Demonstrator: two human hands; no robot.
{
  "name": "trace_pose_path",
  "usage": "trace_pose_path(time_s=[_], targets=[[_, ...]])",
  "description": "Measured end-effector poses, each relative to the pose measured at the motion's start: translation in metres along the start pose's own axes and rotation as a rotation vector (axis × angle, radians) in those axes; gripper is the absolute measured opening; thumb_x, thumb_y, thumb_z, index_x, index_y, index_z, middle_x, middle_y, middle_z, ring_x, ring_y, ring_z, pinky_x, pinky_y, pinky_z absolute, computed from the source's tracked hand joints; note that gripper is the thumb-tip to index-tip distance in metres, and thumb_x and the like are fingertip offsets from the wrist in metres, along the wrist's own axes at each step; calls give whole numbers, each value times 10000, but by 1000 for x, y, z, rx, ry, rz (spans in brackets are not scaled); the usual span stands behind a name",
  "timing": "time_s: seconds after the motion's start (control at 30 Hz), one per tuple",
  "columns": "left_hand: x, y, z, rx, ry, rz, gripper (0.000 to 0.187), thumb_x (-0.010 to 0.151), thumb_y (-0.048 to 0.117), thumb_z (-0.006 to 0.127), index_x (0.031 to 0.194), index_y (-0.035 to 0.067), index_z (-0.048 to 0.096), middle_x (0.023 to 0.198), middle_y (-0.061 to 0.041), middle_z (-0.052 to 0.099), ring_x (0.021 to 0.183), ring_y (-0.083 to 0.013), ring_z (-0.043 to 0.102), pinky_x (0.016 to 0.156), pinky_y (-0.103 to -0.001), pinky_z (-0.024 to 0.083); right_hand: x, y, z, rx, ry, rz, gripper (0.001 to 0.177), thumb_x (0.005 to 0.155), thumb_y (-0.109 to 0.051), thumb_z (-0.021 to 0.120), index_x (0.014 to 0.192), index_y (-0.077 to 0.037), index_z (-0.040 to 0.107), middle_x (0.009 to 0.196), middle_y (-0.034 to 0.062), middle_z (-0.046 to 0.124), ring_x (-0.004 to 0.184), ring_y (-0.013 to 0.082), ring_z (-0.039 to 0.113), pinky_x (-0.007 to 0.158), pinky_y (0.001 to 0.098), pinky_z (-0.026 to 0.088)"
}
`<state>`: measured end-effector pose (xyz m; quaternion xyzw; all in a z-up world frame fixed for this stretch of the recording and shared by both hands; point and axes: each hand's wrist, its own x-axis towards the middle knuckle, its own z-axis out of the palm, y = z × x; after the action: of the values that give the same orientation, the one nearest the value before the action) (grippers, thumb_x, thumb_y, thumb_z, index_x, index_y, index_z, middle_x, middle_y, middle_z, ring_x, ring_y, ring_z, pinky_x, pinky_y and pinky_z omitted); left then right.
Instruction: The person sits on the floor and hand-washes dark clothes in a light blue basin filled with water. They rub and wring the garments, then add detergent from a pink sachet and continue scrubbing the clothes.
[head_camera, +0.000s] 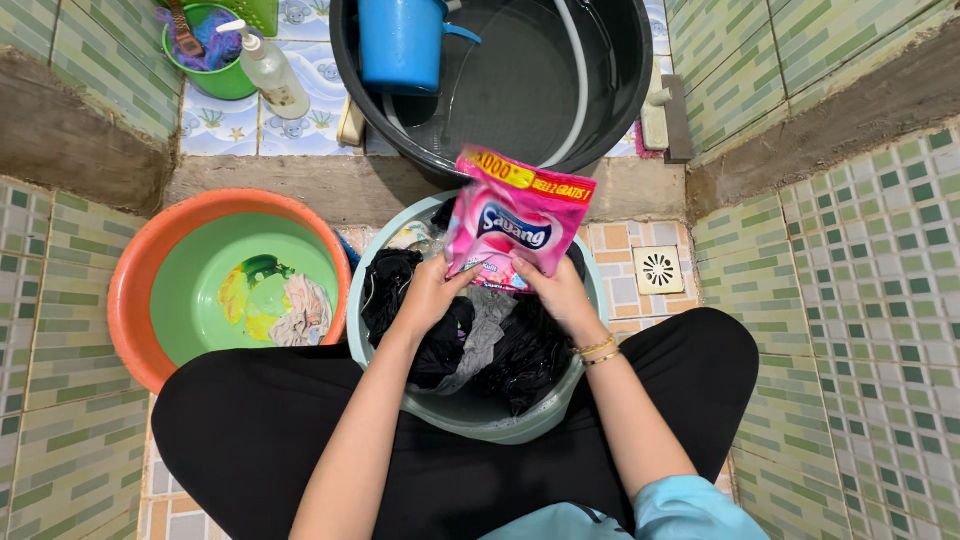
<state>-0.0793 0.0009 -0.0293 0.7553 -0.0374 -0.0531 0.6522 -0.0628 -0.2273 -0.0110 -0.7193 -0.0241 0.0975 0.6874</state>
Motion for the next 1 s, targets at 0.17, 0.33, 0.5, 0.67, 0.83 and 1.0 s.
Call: trace_pose_path(time_s=[0.17, 0.33, 0.5, 0.67, 0.83, 1.0], targets=[[3, 10, -1, -206, -42, 27, 411, 858, 147, 792, 1209, -18, 654, 1099, -45, 737, 981, -90, 660, 874, -277, 538, 1, -8, -10, -17, -87, 99, 295, 921, -140, 789, 1169, 5, 727, 1044, 28, 707, 897, 115, 597, 775, 289, 485], [3, 22, 1, -292, 54, -49, 351, 944, 257, 723, 1162, -18, 702, 1016, -26, 751, 918, -68, 659, 826, -263, 548, 1, 2, -7, -34, -82, -21, 294, 960, -184, 727, 1199, -13, 707, 1105, -11, 711, 1019, 72, 619, 901, 253, 513], [2, 21, -6, -68, 60, -54, 374, 1012, 328, 637, 1147, -12, 715, 873, -26, 760, 825, -52, 607, 749, -264, 532, 1, 6, -5, -19, -7, -52, 287, 984, -228, 683, 1192, -32, 668, 1087, -16, 702, 983, 60, 620, 868, 251, 520], [-1, 28, -4, -162, -8, 97, 378, 969, 293, 660, 1182, -19, 646, 934, -15, 701, 851, -52, 597, 765, -261, 512, 2, 25, -19, 53, -12, 71, 315, 1020, -274, 715, 1117, 25, 694, 878, 15, 641, 724, 87, 535, 616, 274, 441], [2, 5, 3, -35, 108, -54, 373, 1060, 333, 618, 1011, -30, 690, 737, -34, 623, 702, -62, 497, 632, -295, 467, -2, 41, -7, -56, 75, 30, 487, 1151, -392, 553, 1030, 38, 746, 867, 14, 705, 770, 77, 597, 688, 250, 510], [8, -3, -5, 133, 113, -119, 441, 1113, 360, 577, 976, -49, 671, 708, -97, 626, 667, -101, 503, 646, -305, 481, -3, -23, 6, 181, 84, -61, 390, 943, -339, 655, 1226, -76, 605, 1120, -6, 695, 1006, 69, 631, 882, 244, 529]])
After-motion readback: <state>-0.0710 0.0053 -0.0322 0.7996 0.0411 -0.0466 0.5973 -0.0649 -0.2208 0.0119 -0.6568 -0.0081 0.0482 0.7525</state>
